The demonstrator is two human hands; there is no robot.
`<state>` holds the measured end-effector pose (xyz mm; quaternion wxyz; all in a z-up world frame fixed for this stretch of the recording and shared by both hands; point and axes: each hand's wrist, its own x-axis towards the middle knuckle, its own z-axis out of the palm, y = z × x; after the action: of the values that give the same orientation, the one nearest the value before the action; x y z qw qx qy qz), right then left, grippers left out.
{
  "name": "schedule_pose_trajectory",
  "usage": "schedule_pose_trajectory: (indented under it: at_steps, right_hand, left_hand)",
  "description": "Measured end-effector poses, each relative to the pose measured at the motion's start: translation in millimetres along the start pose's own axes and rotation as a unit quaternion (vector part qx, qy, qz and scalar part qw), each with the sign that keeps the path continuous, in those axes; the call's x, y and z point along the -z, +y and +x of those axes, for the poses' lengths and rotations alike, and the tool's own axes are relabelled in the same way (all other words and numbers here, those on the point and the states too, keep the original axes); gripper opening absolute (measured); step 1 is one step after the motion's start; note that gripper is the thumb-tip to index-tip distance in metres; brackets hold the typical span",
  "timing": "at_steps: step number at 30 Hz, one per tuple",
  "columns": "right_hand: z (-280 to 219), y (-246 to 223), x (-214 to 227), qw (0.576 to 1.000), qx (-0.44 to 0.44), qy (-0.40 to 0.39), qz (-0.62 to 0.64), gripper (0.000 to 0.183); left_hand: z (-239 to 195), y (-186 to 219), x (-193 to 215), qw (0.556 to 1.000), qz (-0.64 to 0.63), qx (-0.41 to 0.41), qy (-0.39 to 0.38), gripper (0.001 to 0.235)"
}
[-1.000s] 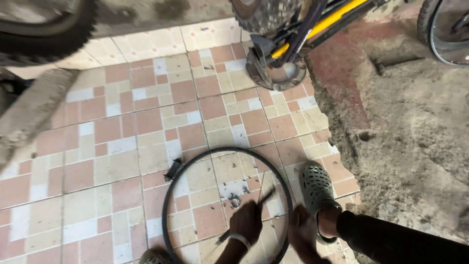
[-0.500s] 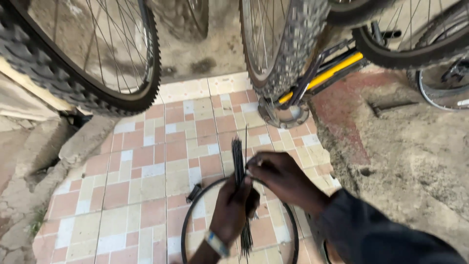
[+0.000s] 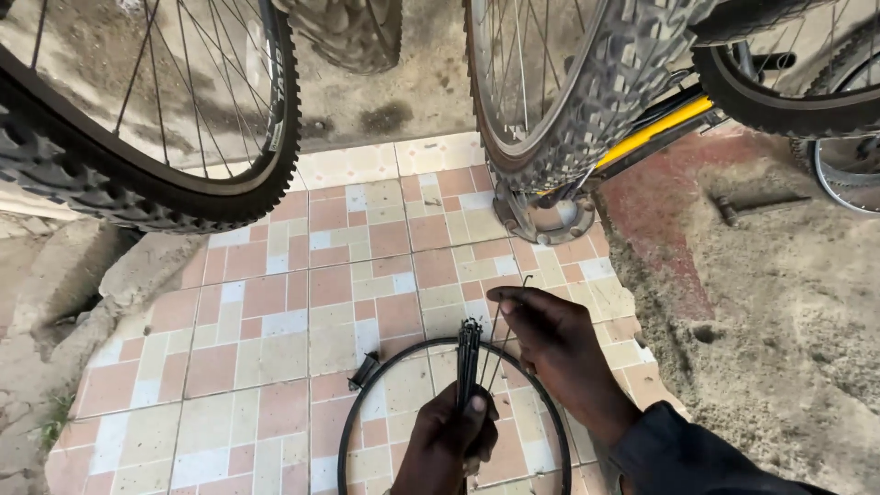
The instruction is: The person sits on a tiled floor and sorts a bundle of bicycle spokes by hand. They separate the spokes into smaller groups, manipulate them to align the ends, and place them onto a bicycle rim lying on the floor.
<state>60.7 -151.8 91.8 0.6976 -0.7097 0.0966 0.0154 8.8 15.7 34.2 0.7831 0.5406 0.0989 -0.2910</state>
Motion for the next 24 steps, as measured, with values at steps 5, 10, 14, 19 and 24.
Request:
schedule_pose_trajectory:
  at_steps: [5,10,14,19,24]
  right_hand:
    - [10.5,22.8,0.4,0.996,-0.061,-0.049,0.052,0.038]
    - [12.6,29.6,5.5,0.999,0.001,-0.013,0.046,0.038]
    - [18.6,36.6,22.0,0.992,0.013,0.019,0.121,0.039]
    - [7.5,22.9,17.2,0.998,0.047,-0.023,0.018,0.039]
    - [-1.0,26.5,4.0,0.998,0.052,-0.024,0.019,0.035]
  left_hand:
    - [26.7,-19.0,11.4,0.997,-0.032,-0.057,-0.036,0.027]
    - [34.1,-18.6,10.8,0.996,-0.051,-0.054,-0.047,0.034]
    - [32.9,-4.3,5.0,0.993,-0.096,0.012,0.073,0.041]
    - [23.8,10.7,-1.9,0.992,-0.068,0.026,0.107,0.035]
    - [11.5,6.2,-13.9,0.995,0.064,0.038,0.066,0.029]
